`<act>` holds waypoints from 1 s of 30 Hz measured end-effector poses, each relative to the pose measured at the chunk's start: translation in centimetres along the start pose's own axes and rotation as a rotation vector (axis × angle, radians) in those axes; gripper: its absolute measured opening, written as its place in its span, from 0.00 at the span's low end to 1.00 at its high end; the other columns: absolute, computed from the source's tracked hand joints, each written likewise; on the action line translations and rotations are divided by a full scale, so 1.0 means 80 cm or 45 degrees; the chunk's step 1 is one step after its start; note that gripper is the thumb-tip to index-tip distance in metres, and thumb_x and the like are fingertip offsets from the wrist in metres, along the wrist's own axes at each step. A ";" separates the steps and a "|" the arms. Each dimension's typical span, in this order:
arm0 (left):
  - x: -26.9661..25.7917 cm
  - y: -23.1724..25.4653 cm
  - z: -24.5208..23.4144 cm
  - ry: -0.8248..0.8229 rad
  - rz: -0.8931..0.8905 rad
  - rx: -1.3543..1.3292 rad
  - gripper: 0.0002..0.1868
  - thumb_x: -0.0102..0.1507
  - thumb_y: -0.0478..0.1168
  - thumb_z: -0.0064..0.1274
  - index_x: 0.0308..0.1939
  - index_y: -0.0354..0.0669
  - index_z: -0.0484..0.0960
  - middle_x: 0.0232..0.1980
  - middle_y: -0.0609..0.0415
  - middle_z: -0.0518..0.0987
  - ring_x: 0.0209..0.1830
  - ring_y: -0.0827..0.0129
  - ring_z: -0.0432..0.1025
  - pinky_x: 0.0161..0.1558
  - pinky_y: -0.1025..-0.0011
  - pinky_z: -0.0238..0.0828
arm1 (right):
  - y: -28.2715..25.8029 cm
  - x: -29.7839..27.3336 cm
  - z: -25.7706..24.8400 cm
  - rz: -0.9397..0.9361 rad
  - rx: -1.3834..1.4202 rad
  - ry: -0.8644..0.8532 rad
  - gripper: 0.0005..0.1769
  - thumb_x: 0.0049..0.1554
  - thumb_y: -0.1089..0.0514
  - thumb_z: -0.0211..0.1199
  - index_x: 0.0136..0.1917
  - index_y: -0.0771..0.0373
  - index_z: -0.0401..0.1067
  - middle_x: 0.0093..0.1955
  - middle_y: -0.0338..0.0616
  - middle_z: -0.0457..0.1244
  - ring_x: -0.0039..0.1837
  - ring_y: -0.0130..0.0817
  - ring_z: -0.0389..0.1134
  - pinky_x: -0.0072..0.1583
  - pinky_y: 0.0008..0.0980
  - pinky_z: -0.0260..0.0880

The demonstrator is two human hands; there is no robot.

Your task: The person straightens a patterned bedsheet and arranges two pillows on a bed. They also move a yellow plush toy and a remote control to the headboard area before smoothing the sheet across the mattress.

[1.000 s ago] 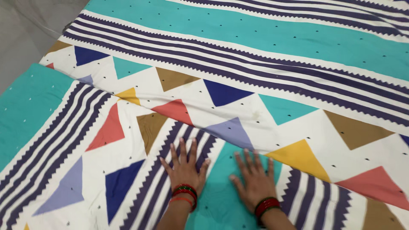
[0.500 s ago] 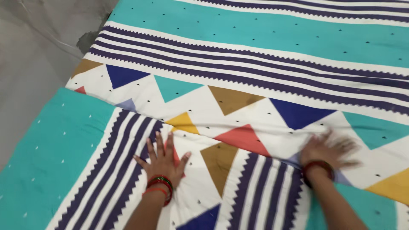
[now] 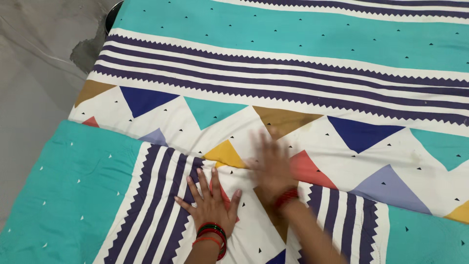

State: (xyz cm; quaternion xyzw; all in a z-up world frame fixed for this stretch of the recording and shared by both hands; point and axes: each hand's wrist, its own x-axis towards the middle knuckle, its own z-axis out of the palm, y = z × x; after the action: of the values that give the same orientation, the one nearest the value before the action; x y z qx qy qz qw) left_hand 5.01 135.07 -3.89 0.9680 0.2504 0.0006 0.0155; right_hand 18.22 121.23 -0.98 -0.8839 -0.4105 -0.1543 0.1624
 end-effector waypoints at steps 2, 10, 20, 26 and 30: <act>-0.001 -0.004 0.019 0.329 0.063 -0.048 0.50 0.63 0.75 0.24 0.78 0.50 0.34 0.79 0.41 0.31 0.81 0.37 0.21 0.63 0.20 0.11 | 0.070 -0.046 -0.027 0.856 0.064 -0.263 0.37 0.66 0.34 0.40 0.77 0.59 0.60 0.85 0.48 0.42 0.88 0.47 0.34 0.81 0.65 0.27; 0.002 -0.014 0.038 -0.565 -0.163 -0.113 0.53 0.62 0.78 0.24 0.80 0.57 0.26 0.83 0.43 0.21 0.80 0.39 0.13 0.62 0.22 0.05 | -0.020 -0.060 0.037 0.487 0.180 -0.603 0.40 0.63 0.37 0.47 0.81 0.58 0.46 0.84 0.52 0.39 0.85 0.49 0.34 0.76 0.65 0.33; 0.020 -0.006 0.002 -0.771 -0.203 -0.140 0.55 0.61 0.80 0.21 0.80 0.59 0.19 0.81 0.47 0.12 0.78 0.42 0.05 0.62 0.24 0.01 | 0.101 -0.200 -0.082 0.939 -0.269 -0.164 0.42 0.61 0.35 0.43 0.82 0.59 0.50 0.85 0.64 0.38 0.85 0.56 0.33 0.71 0.76 0.22; 0.022 -0.005 0.001 -0.762 -0.182 -0.118 0.55 0.61 0.80 0.19 0.79 0.58 0.18 0.81 0.44 0.11 0.77 0.40 0.04 0.60 0.23 0.01 | 0.059 -0.205 -0.062 1.100 -0.342 -0.222 0.49 0.61 0.27 0.38 0.82 0.61 0.44 0.84 0.57 0.38 0.85 0.49 0.31 0.73 0.75 0.21; 0.015 -0.007 0.000 -0.764 -0.150 -0.162 0.55 0.62 0.80 0.22 0.80 0.58 0.20 0.81 0.45 0.12 0.79 0.40 0.06 0.61 0.22 0.03 | -0.057 -0.125 0.007 0.874 -0.093 -0.557 0.46 0.58 0.29 0.46 0.80 0.52 0.44 0.86 0.49 0.35 0.84 0.42 0.28 0.76 0.62 0.23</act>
State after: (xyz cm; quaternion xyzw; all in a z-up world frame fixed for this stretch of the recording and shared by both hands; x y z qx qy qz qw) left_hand 5.82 136.12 -3.90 0.9059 0.2897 -0.2704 0.1495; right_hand 8.58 117.49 -4.81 -0.9867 -0.1108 0.0862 0.0817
